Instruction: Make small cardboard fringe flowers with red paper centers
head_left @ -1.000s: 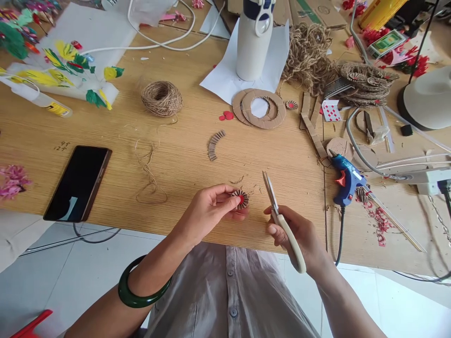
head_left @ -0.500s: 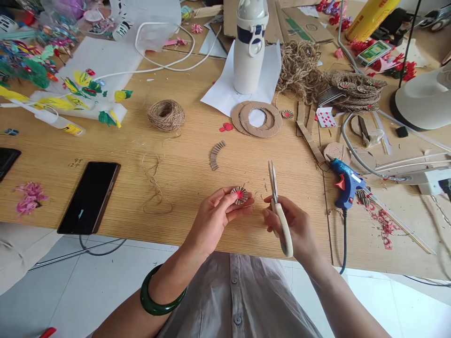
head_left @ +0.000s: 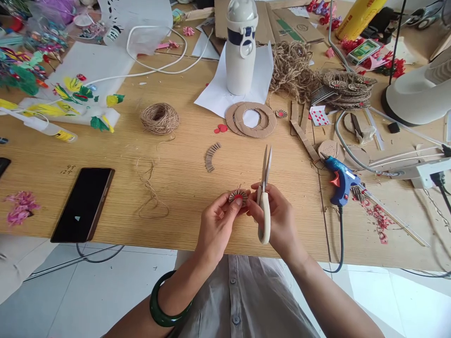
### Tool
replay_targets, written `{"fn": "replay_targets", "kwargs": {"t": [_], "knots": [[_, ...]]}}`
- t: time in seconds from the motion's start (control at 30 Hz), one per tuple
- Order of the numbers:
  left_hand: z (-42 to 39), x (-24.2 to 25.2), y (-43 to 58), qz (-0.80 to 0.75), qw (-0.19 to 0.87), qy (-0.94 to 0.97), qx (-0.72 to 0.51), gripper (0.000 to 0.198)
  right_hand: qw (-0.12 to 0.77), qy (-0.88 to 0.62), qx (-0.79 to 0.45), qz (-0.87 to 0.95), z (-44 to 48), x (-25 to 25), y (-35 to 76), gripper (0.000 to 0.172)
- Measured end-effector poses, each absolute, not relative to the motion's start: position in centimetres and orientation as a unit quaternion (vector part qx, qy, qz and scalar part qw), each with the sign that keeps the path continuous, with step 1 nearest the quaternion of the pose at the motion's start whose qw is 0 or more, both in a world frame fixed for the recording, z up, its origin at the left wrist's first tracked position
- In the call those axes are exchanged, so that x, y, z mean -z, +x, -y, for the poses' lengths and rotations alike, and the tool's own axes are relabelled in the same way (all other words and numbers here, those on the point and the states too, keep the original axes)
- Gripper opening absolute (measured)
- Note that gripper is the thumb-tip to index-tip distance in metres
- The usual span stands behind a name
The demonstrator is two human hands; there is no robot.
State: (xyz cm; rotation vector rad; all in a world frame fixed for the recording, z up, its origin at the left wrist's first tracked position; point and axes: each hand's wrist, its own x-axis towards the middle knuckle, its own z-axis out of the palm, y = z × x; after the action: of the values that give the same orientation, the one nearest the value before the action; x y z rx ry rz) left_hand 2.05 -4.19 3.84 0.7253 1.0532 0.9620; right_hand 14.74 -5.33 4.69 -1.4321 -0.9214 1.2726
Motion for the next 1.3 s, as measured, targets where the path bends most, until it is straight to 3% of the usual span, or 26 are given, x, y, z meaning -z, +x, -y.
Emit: {"fn": "replay_targets", "kwargs": {"t": [0.2, 0.3, 0.47, 0.73, 1.3], "knots": [[3.8, -4.1, 1.2, -0.506, 0.673, 0.350, -0.410, 0.028, 0.426, -0.631, -0.434, 0.482, 5.1, -4.6, 15.7, 0.029], [3.5, -4.1, 0.9, -0.516, 0.671, 0.359, -0.393, 0.025, 0.413, -0.615, -0.448, 0.501, 5.0, -4.6, 16.0, 0.028], [3.0, -4.2, 0.5, -0.503, 0.694, 0.319, -0.405, 0.022, 0.410, -0.603, -0.499, 0.469, 5.7, -5.4, 16.6, 0.036], [2.7, -5.1, 0.7, -0.519, 0.684, 0.269, -0.437, 0.020, 0.253, -0.615, -0.549, 0.506, 8.0, -6.2, 17.3, 0.048], [3.3, -5.3, 2.0, -0.513, 0.658, 0.224, -0.505, 0.015, 0.285, -0.599, -0.562, 0.494, 7.9, -5.8, 15.9, 0.053]]}}
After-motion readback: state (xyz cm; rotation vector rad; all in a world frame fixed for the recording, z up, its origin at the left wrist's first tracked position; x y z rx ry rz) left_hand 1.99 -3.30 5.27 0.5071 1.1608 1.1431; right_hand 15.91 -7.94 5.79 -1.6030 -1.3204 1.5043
